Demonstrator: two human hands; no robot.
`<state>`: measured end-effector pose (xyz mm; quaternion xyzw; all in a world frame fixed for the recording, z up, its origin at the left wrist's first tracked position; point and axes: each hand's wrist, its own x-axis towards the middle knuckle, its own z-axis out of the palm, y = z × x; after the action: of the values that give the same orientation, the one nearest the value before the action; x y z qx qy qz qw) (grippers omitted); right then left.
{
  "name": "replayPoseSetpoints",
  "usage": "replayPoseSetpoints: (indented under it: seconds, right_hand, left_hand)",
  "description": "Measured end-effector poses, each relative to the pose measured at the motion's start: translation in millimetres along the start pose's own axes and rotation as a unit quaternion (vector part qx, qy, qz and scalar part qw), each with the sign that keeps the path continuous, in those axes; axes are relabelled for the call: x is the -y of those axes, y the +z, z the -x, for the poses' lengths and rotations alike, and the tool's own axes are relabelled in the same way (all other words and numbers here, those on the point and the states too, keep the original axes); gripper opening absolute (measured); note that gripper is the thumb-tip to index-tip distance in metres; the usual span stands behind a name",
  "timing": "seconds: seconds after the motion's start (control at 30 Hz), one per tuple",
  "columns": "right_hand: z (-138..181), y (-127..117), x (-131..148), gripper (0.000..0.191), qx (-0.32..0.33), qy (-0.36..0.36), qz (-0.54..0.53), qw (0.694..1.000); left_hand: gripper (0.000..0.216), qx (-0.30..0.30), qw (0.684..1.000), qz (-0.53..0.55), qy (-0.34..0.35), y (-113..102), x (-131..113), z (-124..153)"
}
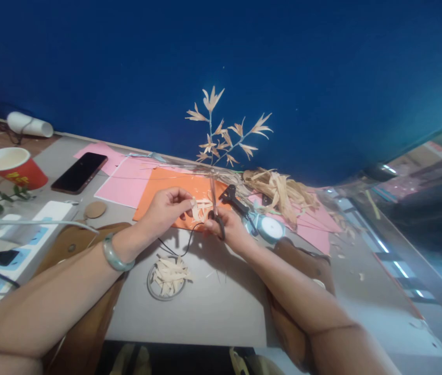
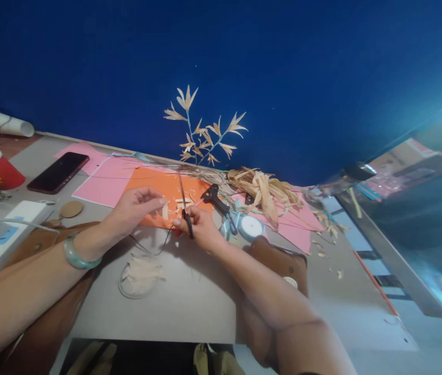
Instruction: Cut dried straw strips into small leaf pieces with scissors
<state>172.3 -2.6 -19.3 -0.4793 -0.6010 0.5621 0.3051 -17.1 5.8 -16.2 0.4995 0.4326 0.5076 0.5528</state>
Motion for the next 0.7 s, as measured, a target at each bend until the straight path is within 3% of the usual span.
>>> replayPoseSetpoints:
  seconds: [0.27,0.47,0.57,0.7]
  right_hand:
    - [3.4,11.1,0.0,0.049,-0.043,-0.036,-0.049,0.997]
    - [7.7,4.6,-4.6,0.037,-0.112,-0.143,0.027,0.983]
    - [10.5,-1.7,-4.2,0.025,-0.176,-0.231,0.162,0.943]
    - [10.8,-7.6,-7.7,0.006,-0.207,-0.346,0.318,0.858]
  left_hand:
    - [0.012,0.059,0.995,-0.048,0.057,5.8,0.9,8.2]
    - [0.013,0.062,0.997,-0.045,0.032,7.9,-8.2,9.9]
    - [0.02,0.076,0.995,-0.036,-0.052,7.9,-12.0,9.7]
    - [0.035,0.168,0.972,-0.027,-0.159,8.8,-7.3,10.0]
